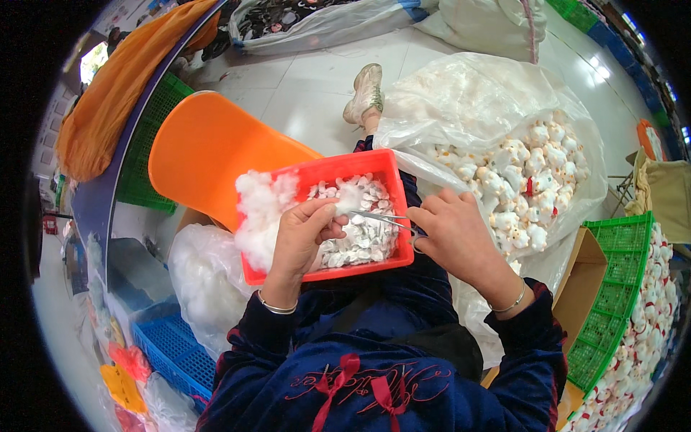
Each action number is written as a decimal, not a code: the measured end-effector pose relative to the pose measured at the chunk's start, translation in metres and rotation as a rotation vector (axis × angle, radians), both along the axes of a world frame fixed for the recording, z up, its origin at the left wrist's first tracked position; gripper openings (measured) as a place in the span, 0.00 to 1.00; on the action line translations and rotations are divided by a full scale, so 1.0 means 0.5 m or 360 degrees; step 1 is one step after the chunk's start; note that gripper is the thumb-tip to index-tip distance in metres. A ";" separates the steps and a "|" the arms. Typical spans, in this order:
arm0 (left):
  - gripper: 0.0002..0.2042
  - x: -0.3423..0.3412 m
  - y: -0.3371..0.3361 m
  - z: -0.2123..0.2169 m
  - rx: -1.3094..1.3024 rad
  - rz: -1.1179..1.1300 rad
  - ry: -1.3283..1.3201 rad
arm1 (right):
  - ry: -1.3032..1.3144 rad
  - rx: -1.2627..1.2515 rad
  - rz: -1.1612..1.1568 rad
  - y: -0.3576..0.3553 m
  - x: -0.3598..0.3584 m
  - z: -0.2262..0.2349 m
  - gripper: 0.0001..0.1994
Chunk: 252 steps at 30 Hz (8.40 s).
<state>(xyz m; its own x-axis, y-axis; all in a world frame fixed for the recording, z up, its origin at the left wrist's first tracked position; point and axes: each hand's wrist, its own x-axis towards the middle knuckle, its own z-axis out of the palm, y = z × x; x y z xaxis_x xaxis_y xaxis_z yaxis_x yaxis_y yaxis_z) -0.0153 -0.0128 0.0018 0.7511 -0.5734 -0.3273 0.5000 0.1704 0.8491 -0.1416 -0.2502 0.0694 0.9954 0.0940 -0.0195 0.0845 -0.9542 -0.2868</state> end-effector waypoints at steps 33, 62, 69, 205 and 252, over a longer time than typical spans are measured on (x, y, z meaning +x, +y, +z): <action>0.09 0.010 0.014 0.014 0.0278 -0.0320 -0.0456 | 0.0484 0.0325 0.0077 0.022 0.020 0.001 0.17; 0.10 -0.009 0.006 0.015 0.0324 -0.0051 -0.0801 | 0.0521 0.0489 0.0023 0.017 0.012 0.031 0.16; 0.11 -0.026 -0.027 -0.002 0.0603 0.0352 -0.1663 | 0.0547 0.1371 -0.0279 0.097 -0.012 -0.039 0.17; 0.10 -0.015 0.005 0.006 0.0341 0.0072 -0.1077 | -0.0161 0.0757 -0.0225 0.007 -0.044 -0.024 0.28; 0.05 0.027 0.014 -0.007 -0.0059 -0.0139 0.0386 | 0.0056 -0.0125 0.0021 0.020 0.003 0.030 0.21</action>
<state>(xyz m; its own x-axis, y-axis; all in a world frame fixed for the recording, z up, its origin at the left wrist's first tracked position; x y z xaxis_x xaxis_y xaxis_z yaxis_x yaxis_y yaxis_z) -0.0018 -0.0057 -0.0019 0.6003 -0.6474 -0.4696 0.7026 0.1463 0.6964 -0.1398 -0.2403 0.0844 0.9927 0.1038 -0.0621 0.0883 -0.9728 -0.2143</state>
